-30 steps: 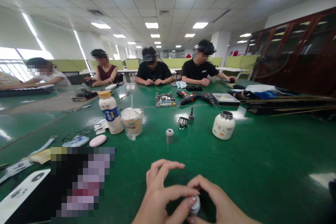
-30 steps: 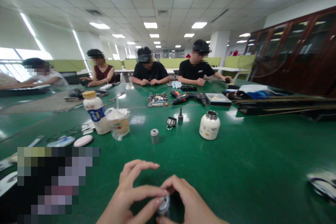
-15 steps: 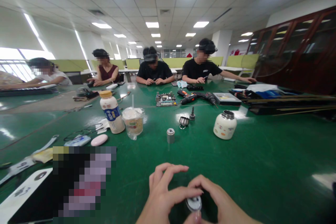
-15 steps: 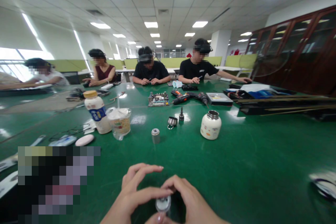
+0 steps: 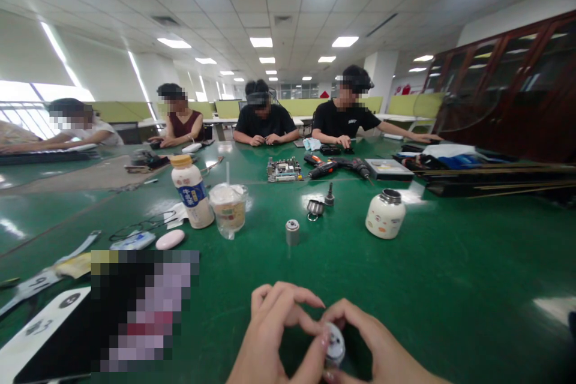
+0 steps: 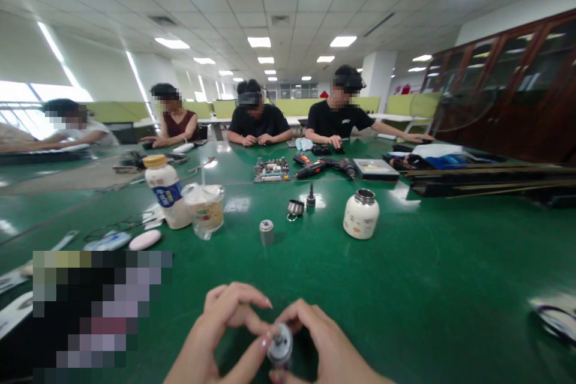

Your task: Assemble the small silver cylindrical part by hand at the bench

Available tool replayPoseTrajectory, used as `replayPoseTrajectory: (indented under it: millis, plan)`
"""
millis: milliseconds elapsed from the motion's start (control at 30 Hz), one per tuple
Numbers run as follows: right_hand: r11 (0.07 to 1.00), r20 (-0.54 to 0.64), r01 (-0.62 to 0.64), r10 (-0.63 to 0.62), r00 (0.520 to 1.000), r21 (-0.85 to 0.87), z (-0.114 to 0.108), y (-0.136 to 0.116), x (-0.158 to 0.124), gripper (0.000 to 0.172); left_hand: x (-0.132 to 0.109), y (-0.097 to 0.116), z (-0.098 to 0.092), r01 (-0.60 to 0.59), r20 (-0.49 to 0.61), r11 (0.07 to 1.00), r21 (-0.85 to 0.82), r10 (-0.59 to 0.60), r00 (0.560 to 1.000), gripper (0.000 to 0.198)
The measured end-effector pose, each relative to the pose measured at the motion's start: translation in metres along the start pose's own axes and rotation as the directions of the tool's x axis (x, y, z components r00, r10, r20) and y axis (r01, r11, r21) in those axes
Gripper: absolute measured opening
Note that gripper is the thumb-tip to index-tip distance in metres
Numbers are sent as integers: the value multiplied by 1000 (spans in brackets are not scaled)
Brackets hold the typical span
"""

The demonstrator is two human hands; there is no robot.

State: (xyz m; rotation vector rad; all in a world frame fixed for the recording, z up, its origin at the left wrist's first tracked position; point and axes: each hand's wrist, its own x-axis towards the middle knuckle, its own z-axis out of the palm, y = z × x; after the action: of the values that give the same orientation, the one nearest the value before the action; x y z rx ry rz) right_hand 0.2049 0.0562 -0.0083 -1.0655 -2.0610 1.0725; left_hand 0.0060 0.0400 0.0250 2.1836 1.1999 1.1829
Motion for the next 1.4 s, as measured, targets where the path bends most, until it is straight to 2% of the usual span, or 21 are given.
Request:
replayPoseTrajectory:
  millis: [100, 233, 300, 400, 467, 633, 733, 867, 933, 1067, 1133, 1233, 1300, 1333, 1400]
  plan:
    - [1000, 0, -8, 8, 1000, -8, 1, 1, -1, 32, 1, 1, -1, 2, -66, 1000, -19, -3, 998, 32]
    - [1000, -34, 2, -3, 999, -29, 2, 3, -1, 30, 0, 0, 3, -82, 6, 993, -81, 83, 997, 51]
    - [1000, -26, 4, -4, 1000, -15, 1, 2, 0, 28, 0, -1, 4, -84, 17, 994, -73, 86, 996, 50]
    - [1000, -7, -3, 3, 1000, 0, 0, 0, 1, 31, 0, 0, 2, -41, -42, 999, -26, 40, 998, 41]
    - [1000, -12, -2, 2, 1000, -2, 1, 0, 1, 33, 0, -1, 1, -43, -68, 999, -23, 42, 997, 42]
    - [1000, -46, 12, -12, 999, -6, 3, -1, -1, 27, -2, -5, 5, -160, 33, 984, -73, 163, 986, 68]
    - [1000, -27, -19, 19, 999, -1, 3, -5, -2, 26, -2, -5, 6, -144, 35, 987, -67, 147, 989, 62]
    - [999, -3, -32, 32, 999, 2, 1, -7, -1, 31, -1, -3, 1, -81, -32, 996, -26, 80, 996, 49]
    - [1000, -8, -30, 30, 1000, -2, 0, -7, -2, 32, 0, -2, 1, -101, -22, 995, -25, 100, 995, 55]
    - [1000, -27, -27, 27, 999, -7, 2, -8, -2, 28, 1, 0, 4, -148, 67, 988, -46, 151, 986, 70]
    - [1000, -15, -28, 28, 999, 5, 2, -7, -2, 30, 4, -1, 4, -120, 50, 991, -52, 122, 991, 64]
    - [999, 15, -37, 36, 999, 7, 1, -4, 0, 31, 13, -12, 1, -50, -96, 999, -7, 49, 994, 39]
    - [999, 31, -42, 42, 999, -1, 0, 0, 1, 30, 21, -29, -4, 38, -178, 997, 64, -26, 984, 32]
    - [999, 38, -45, 45, 998, -3, -1, 1, 2, 31, 25, -39, -6, 96, -184, 991, 94, -78, 980, 36]
    - [999, 48, -47, 48, 998, -6, -2, 3, 3, 32, 31, -59, -10, 218, -95, 967, 128, -207, 974, 41]
